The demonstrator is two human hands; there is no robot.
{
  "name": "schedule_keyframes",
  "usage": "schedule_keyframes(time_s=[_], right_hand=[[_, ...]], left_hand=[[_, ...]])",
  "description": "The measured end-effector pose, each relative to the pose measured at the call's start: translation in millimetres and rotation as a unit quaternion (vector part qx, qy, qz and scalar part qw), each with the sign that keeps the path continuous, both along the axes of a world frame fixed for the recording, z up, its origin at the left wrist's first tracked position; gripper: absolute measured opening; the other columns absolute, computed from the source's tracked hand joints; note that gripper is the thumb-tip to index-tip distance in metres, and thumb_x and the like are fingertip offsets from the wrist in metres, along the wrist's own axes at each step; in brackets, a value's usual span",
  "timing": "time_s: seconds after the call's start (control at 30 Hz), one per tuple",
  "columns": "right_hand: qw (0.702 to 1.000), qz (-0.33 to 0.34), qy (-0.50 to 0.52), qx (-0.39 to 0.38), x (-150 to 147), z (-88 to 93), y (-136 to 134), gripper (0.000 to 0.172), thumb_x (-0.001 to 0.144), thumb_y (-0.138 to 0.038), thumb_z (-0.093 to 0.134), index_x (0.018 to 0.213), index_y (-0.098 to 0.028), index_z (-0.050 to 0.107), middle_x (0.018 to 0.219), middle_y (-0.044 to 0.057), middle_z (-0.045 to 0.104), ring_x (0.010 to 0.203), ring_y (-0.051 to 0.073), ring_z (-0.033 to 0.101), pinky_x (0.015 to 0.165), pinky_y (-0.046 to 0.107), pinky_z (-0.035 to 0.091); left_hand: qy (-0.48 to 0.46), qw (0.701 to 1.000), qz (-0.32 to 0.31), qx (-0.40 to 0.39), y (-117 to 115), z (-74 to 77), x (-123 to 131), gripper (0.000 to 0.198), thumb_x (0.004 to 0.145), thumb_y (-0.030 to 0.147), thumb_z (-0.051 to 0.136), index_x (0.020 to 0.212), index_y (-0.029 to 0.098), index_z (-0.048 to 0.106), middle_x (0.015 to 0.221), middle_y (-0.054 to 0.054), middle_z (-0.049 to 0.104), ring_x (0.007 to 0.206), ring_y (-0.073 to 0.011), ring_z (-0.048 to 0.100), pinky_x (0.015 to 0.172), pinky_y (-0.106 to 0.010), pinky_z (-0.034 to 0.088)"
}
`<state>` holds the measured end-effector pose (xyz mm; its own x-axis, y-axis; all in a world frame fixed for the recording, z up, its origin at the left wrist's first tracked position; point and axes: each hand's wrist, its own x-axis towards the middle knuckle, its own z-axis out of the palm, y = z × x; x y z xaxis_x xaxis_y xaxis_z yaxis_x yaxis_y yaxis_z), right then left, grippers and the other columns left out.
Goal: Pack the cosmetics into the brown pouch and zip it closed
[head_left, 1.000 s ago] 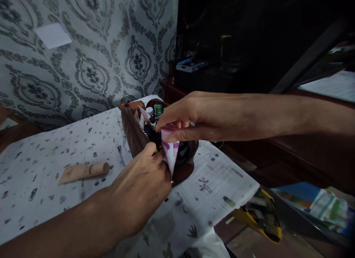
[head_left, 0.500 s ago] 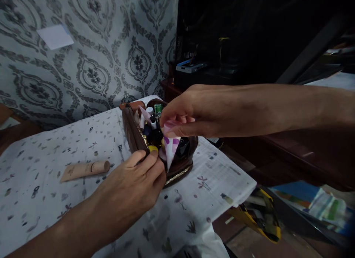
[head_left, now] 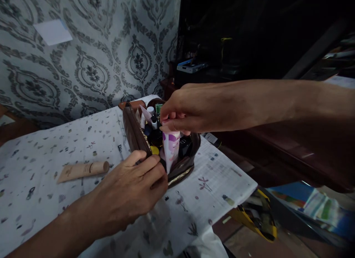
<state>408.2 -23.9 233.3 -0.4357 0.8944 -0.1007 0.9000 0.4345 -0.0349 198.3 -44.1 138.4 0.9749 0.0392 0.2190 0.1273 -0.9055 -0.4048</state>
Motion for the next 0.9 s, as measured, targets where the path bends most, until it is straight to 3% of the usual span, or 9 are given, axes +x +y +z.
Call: schedule_keyframes(time_s=[0.2, 0.33, 0.47, 0.57, 0.67, 0.83, 0.9], right_hand=[[0.997, -0.009, -0.025, 0.069, 3, -4.7, -6, 0.037, 0.092, -0.042, 0.064, 0.065, -0.015, 0.064, 0.052, -0.010, 0.050, 0.049, 0.000, 0.049, 0.047, 0.019, 0.021], [0.996, 0.006, -0.015, 0.083, 11, -12.9, -10, 0.032, 0.095, -0.034, 0.063, 0.069, -0.016, 0.063, 0.058, -0.009, 0.055, 0.055, 0.003, 0.051, 0.050, 0.020, 0.025], [0.992, 0.031, 0.017, 0.125, 14, -19.4, -13, 0.033, 0.097, -0.039, 0.061, 0.072, -0.018, 0.065, 0.058, -0.006, 0.058, 0.052, 0.007, 0.052, 0.049, 0.024, 0.026], [0.994, 0.006, -0.006, 0.107, 17, -25.4, -16, 0.031, 0.094, -0.041, 0.063, 0.072, -0.019, 0.064, 0.055, -0.006, 0.055, 0.044, 0.007, 0.044, 0.046, 0.027, 0.024], [0.991, 0.078, 0.023, 0.104, 20, -34.7, -17, 0.030, 0.096, -0.037, 0.061, 0.072, -0.020, 0.061, 0.052, -0.006, 0.051, 0.042, 0.006, 0.038, 0.049, 0.028, 0.025], [0.993, 0.108, 0.024, 0.038, 6, -44.1, -21, 0.027, 0.090, -0.025, 0.068, 0.066, -0.021, 0.056, 0.063, -0.001, 0.058, 0.055, 0.012, 0.049, 0.054, 0.030, 0.031], [0.994, 0.113, 0.006, 0.013, -5, -46.4, -23, 0.026, 0.089, -0.019, 0.065, 0.065, -0.021, 0.056, 0.062, 0.000, 0.057, 0.053, 0.013, 0.048, 0.053, 0.032, 0.030]], left_hand=[[-0.052, 0.998, -0.021, 0.036, 1, -7.2, 1, 0.018, 0.092, 0.007, 0.050, 0.096, 0.010, 0.067, 0.090, -0.009, 0.067, 0.092, -0.0234, 0.060, 0.082, -0.040, 0.040], [-0.074, 0.995, -0.029, 0.060, -1, -10.8, 1, 0.018, 0.092, 0.005, 0.049, 0.095, 0.007, 0.066, 0.088, -0.010, 0.068, 0.088, -0.0249, 0.062, 0.078, -0.041, 0.042], [-0.094, 0.993, -0.025, 0.064, -3, -13.0, 1, 0.015, 0.093, 0.007, 0.049, 0.094, 0.008, 0.064, 0.086, -0.010, 0.069, 0.087, -0.0248, 0.063, 0.081, -0.041, 0.045], [-0.109, 0.992, -0.021, 0.051, -3, -13.6, 1, 0.013, 0.094, 0.008, 0.049, 0.089, 0.011, 0.061, 0.083, -0.008, 0.069, 0.086, -0.0241, 0.064, 0.081, -0.041, 0.045], [-0.098, 0.994, -0.019, 0.046, -3, -13.6, 0, 0.011, 0.093, 0.008, 0.051, 0.090, 0.012, 0.060, 0.084, -0.009, 0.070, 0.087, -0.0239, 0.064, 0.079, -0.041, 0.046], [-0.096, 0.994, -0.022, 0.042, -3, -15.1, -1, 0.012, 0.093, 0.008, 0.050, 0.088, 0.013, 0.059, 0.088, -0.009, 0.071, 0.088, -0.0238, 0.065, 0.081, -0.041, 0.046], [-0.104, 0.994, -0.021, 0.039, -2, -16.6, -1, 0.011, 0.093, 0.008, 0.051, 0.088, 0.013, 0.059, 0.088, -0.009, 0.071, 0.090, -0.0247, 0.065, 0.084, -0.042, 0.046]])
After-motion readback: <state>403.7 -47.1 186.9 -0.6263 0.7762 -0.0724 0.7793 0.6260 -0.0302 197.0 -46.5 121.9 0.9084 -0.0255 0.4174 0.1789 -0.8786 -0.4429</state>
